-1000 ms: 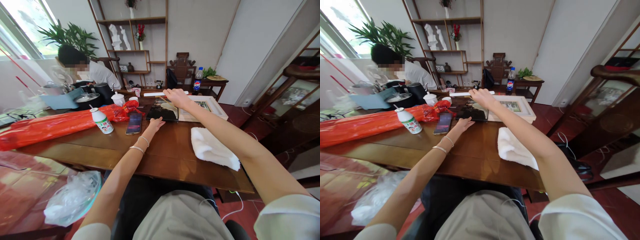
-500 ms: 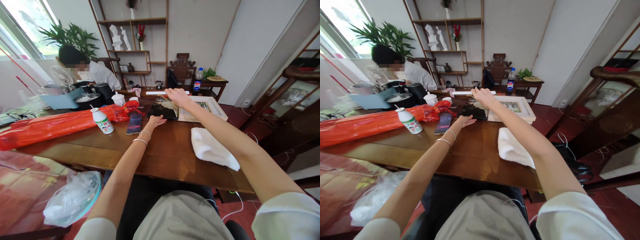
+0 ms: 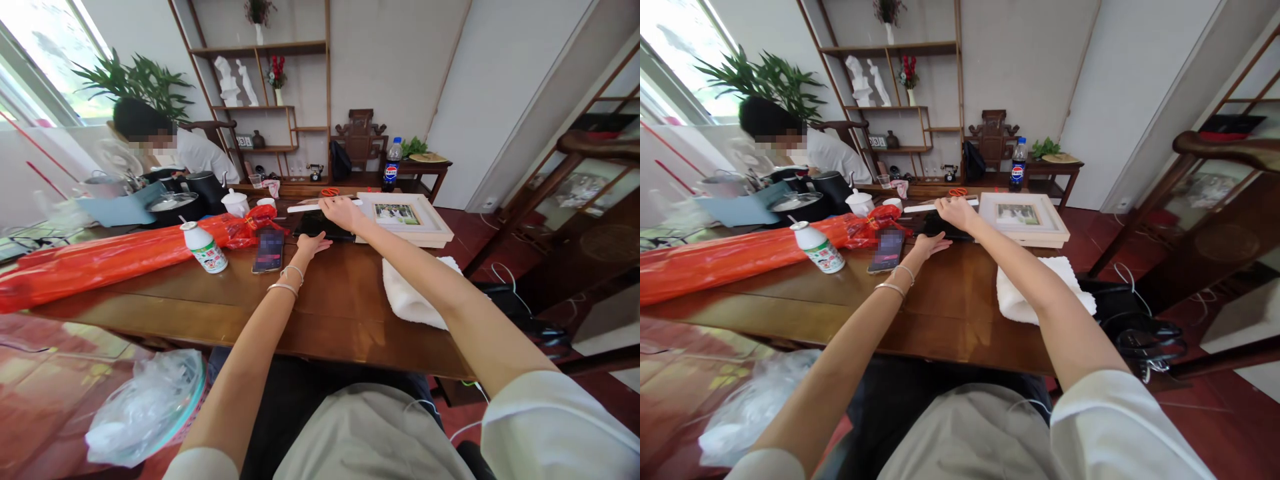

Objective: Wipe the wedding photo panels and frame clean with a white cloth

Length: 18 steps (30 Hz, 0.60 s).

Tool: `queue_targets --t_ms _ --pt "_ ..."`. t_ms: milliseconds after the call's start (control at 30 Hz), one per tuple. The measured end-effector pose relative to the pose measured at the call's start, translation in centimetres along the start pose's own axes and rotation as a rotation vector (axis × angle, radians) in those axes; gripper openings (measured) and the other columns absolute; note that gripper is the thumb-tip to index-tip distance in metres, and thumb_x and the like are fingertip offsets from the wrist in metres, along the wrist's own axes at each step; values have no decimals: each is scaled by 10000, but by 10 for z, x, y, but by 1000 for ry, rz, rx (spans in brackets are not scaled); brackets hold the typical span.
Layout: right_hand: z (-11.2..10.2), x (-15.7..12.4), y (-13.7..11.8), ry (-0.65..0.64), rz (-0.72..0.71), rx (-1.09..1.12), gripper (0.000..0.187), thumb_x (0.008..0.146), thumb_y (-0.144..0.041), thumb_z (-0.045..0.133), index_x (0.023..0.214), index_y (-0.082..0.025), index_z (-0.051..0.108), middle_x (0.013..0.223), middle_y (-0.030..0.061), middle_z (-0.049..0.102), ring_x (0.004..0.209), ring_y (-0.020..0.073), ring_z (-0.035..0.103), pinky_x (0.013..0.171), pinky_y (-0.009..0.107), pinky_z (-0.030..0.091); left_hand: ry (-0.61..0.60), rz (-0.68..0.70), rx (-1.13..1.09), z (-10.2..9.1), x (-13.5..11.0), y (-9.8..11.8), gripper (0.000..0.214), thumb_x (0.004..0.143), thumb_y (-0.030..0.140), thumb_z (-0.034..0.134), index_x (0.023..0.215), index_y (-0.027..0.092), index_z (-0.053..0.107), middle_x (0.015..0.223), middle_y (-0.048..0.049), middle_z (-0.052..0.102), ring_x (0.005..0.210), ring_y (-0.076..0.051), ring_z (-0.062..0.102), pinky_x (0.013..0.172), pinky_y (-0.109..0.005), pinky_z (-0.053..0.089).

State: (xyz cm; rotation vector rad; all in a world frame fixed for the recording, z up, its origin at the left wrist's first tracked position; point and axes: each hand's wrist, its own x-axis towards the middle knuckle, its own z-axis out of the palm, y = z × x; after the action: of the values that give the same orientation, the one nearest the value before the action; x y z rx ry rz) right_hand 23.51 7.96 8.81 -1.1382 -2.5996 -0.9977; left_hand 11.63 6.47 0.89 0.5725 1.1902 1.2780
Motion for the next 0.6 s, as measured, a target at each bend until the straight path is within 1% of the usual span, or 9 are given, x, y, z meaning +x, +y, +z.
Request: queue_targets --t_ms 167,333,467,600 --pt "16 0 -17 6 22 47 426 892 -62 153 1232 -21 407 1102 242 545 949 283 520 697 379 396 7 30 6 1 -2 1 272 729 57 682 964 -1 558 752 -189 686 790 -270 695 777 -374 560" --pt "20 -1 -31 -24 69 146 446 893 -68 131 1231 -3 414 1142 274 517 970 299 517 721 405 412 16 41 -13 0 -1 0 289 703 42 701 961 26 574 753 -164 691 789 -268 695 776 -381 562" --pt "22 -5 -45 -58 105 167 430 886 -64 177 1226 -2 433 1144 286 522 974 308 528 716 423 428 45 59 -40 0 0 -2 295 687 -6 691 960 34 586 762 -152 696 803 -266 692 764 -387 564" --pt "26 -6 -58 -79 172 165 416 867 -52 239 1221 26 444 1143 323 516 975 327 538 720 477 429 80 102 -66 -1 0 -3 316 640 -58 693 927 47 611 745 -113 697 824 -255 687 763 -366 565"
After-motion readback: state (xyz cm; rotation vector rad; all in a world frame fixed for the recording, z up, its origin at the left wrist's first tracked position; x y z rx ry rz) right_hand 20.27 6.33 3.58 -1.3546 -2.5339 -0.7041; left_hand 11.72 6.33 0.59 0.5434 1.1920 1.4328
